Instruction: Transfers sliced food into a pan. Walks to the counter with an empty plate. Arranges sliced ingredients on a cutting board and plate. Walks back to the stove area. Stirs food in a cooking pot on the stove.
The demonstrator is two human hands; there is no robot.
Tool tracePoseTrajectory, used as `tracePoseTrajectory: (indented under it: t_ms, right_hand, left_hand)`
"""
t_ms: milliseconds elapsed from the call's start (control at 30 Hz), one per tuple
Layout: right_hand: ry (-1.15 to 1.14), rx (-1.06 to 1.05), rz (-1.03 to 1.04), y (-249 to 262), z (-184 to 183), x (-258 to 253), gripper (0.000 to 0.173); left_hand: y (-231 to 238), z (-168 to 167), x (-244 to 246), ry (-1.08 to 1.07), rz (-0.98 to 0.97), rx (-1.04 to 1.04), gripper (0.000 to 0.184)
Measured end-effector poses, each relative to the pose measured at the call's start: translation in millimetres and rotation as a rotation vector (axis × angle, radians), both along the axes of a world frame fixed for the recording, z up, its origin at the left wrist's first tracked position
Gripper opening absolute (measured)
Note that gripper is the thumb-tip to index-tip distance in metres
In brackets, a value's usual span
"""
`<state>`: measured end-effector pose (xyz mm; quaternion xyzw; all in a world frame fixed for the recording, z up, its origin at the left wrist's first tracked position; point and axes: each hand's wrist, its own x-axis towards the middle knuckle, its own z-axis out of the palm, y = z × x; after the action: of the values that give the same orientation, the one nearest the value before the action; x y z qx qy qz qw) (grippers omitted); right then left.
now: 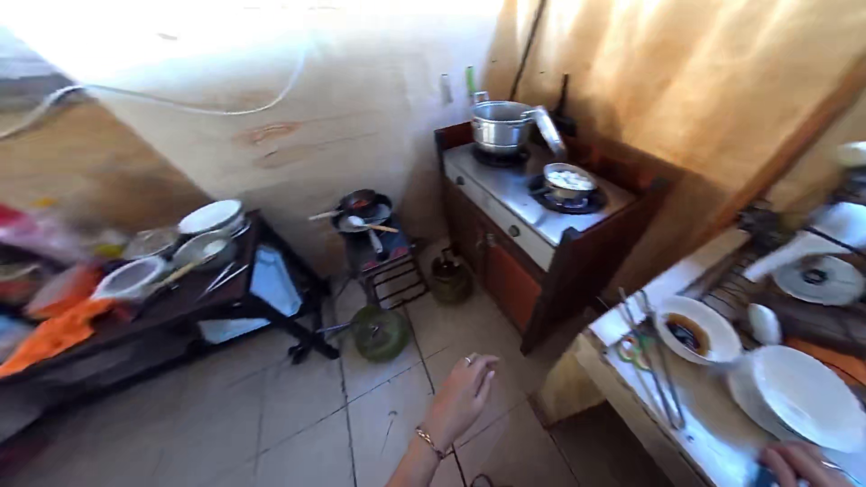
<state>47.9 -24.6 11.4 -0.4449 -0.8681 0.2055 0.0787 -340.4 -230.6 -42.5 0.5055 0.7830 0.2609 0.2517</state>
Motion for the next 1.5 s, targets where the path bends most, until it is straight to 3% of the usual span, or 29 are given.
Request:
tracePoseTrajectory:
  t_ms: [100, 233, 433, 567, 700, 867, 1133, 1300, 1500]
  right_hand:
    - [0.057, -0.033, 0.282, -8.1, -23.9, -97.7, 0.031]
    - [0.088, -0.101, 0.489, -23.1, -28.2, -197.8, 0.025]
    - [0.102, -0.053, 0.674, 8.5, -44.1, -317.0, 0.029]
    - [0.102, -0.023, 0.735, 42.5, -57.5, -409.5, 0.029]
    - [-0.016, -0.135, 0.771, 80.3, -60.8, -521.6, 0.032]
    - [-0.147, -0.266, 0.832, 120.4, -104.5, -683.6, 0.03]
    - [-0.347, -0.424, 0.81, 106.2, -175.1, -932.5, 0.051]
    - [-0.498, -0.425, 0.637, 94.9, -223.4, -1024.9, 0.065]
    - [-0.51, -0.795, 0.526, 96.5, -289.2, -1069.5, 0.06]
  left_hand:
    - [-58.3, -11.9, -45.1, 0.037, 0.201, 0.03, 0.036]
    - [-116.6, -24.4, -75.3, 0.003, 0.445, 0.045, 0.035]
    - [-148.1, -45.3, -110.0, -0.083, 0.665, 0.014, 0.035]
    - [-142.5, -51.6, -153.7, -0.125, 0.776, -0.027, 0.035]
    - [-119.3, -55.0, -222.2, -0.162, 0.833, -0.14, 0.038]
    - [-81.8, -50.3, -309.1, -0.245, 0.903, -0.22, 0.042]
    - [-70.5, -81.4, -369.7, -0.291, 1.025, -0.181, 0.039]
    - [-72.6, -104.8, -459.9, -0.286, 0.957, -0.273, 0.04]
    - [-46.6, -96.0, -568.3, -0.161, 0.913, -0.117, 0.037]
